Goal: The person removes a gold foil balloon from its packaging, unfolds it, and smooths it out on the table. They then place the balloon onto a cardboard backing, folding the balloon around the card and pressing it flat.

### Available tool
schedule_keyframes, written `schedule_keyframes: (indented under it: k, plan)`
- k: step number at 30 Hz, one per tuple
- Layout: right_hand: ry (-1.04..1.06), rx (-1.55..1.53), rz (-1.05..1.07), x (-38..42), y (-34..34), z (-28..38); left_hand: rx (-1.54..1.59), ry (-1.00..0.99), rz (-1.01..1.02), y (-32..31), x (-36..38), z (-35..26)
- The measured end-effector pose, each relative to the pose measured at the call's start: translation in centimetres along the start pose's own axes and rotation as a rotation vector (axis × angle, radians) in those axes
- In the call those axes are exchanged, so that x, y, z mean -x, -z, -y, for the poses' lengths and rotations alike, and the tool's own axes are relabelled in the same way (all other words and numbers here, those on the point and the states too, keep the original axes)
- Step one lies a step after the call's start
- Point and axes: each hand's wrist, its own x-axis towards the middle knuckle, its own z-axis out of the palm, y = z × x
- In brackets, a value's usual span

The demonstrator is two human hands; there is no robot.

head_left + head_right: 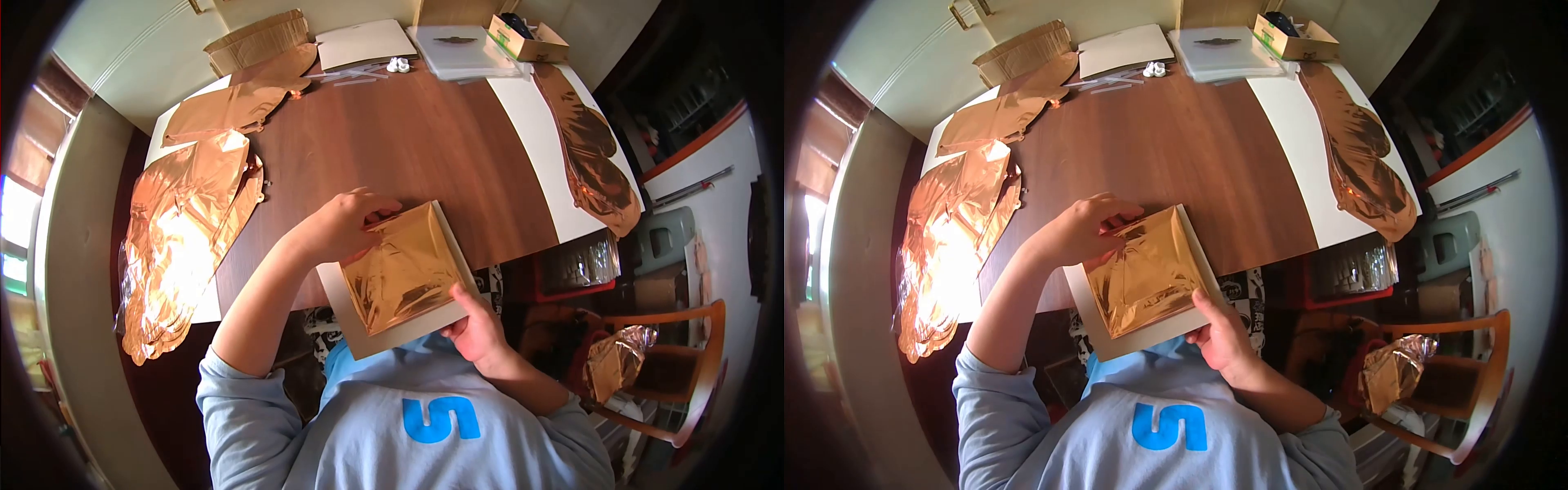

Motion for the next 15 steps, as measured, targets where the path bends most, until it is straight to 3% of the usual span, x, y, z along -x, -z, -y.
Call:
schedule_keyframes:
  k: [3,8,15]
  plan:
    - [0.078,0.258,-0.028,0.1,0.0,-0.4,-0.002,0.033,-0.036,-0.1,0.2,0.3]
    - [0.187,0.243,-0.047,-0.3,0.4,-0.3,0.017,0.25,-0.077,1.1,1.2,-0.3]
    - [0.23,0.236,-0.082,-0.4,-0.2,-0.2,0.119,0.306,-0.054,1.5,1.9,-0.7]
